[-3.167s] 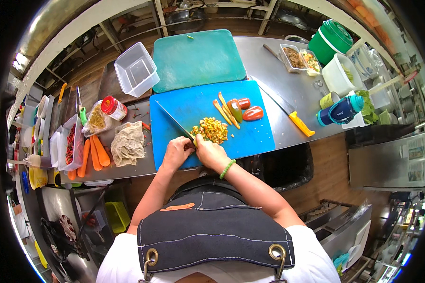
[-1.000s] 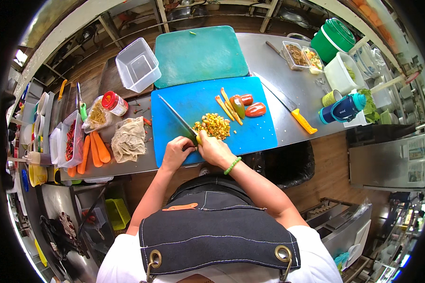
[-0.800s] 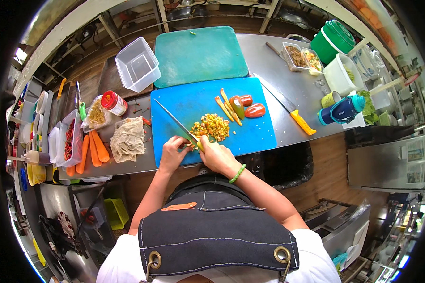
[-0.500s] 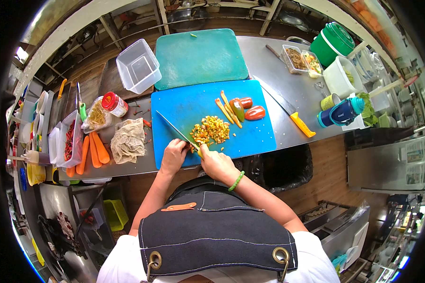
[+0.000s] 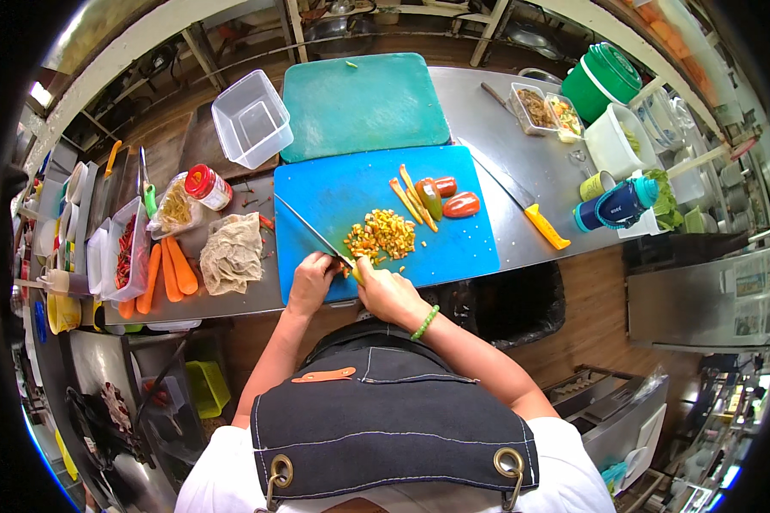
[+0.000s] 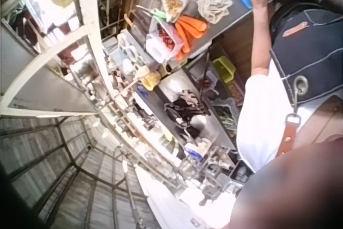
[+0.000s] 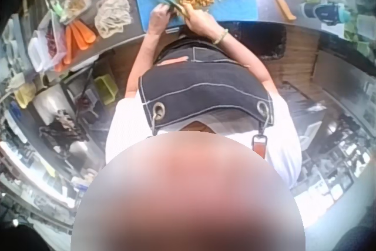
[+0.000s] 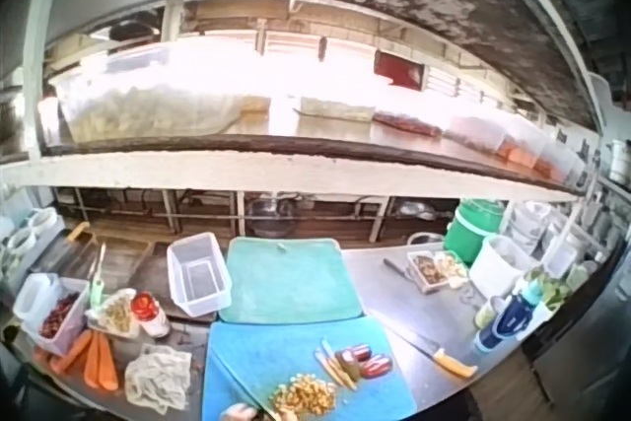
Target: The person uses a knife to chop yellow bell peppers and tomatoes on a blue cutting board. The person slices the vegetables into small pieces and gathers them on the board.
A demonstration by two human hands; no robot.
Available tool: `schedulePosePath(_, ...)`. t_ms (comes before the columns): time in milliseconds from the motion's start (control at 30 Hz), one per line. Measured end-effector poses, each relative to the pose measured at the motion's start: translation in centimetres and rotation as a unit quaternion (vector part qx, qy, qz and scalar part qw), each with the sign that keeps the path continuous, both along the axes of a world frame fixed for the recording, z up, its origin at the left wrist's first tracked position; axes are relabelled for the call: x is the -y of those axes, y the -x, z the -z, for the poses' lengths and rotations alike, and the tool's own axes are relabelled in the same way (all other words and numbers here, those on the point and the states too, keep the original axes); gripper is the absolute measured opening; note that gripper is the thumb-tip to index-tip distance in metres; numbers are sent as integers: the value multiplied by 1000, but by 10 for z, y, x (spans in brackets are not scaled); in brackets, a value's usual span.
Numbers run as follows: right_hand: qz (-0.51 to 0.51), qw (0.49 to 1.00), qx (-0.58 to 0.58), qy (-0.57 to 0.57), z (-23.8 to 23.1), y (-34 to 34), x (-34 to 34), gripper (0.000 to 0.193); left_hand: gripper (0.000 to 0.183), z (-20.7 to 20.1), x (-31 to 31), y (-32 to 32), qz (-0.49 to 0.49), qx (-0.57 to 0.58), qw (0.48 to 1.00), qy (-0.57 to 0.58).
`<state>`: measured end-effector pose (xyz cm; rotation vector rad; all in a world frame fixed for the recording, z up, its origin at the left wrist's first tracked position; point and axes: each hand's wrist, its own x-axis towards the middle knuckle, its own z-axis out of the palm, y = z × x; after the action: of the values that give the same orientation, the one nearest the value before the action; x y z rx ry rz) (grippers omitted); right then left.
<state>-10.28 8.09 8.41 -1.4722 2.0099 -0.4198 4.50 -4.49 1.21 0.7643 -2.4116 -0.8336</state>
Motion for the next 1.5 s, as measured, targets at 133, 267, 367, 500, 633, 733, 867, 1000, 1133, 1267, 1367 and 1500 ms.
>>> schedulePosePath(133,7,1000,0,-26,-2,-6,-8,25,7,2,1,-1,14,-15,1000,21)
schedulePosePath(267,27,999,8,-25,8,-10,-4,25,7,4,4,-2,32,-15,999,8)
schedulePosePath(367,15,1000,6,-15,15,-9,14,26,7,-4,3,-2,49,-18,999,-7)
schedulePosePath(500,-8,999,22,47,25,7,34,27,7,-7,4,-5,61,-23,998,-4)
schedulePosePath(633,4,999,25,30,11,11,15,28,7,-9,-6,-15,12,-45,999,-22)
schedulePosePath(733,-1,1000,18,11,-3,3,-2,26,9,-8,-15,-16,7,-57,998,-15)
schedulePosePath(867,-21,1000,-14,-3,2,-3,-9,23,10,-9,-19,-12,19,-42,999,2)
schedulePosePath(1000,-30,998,-49,14,4,-8,-10,24,9,-4,-20,-10,16,-24,1000,9)
schedulePosePath(1133,-11,1000,-14,9,21,-10,-2,29,8,0,-19,-10,19,-26,999,0)
schedulePosePath(1267,-4,997,64,37,26,7,19,29,9,-7,-17,-11,44,-49,998,-12)
schedulePosePath(1367,32,995,89,24,23,19,6,29,14,-30,-18,-15,36,-69,997,-7)
schedulePosePath(1500,12,994,103,-32,4,24,-15,30,22,-73,6,28,84,-87,989,90)
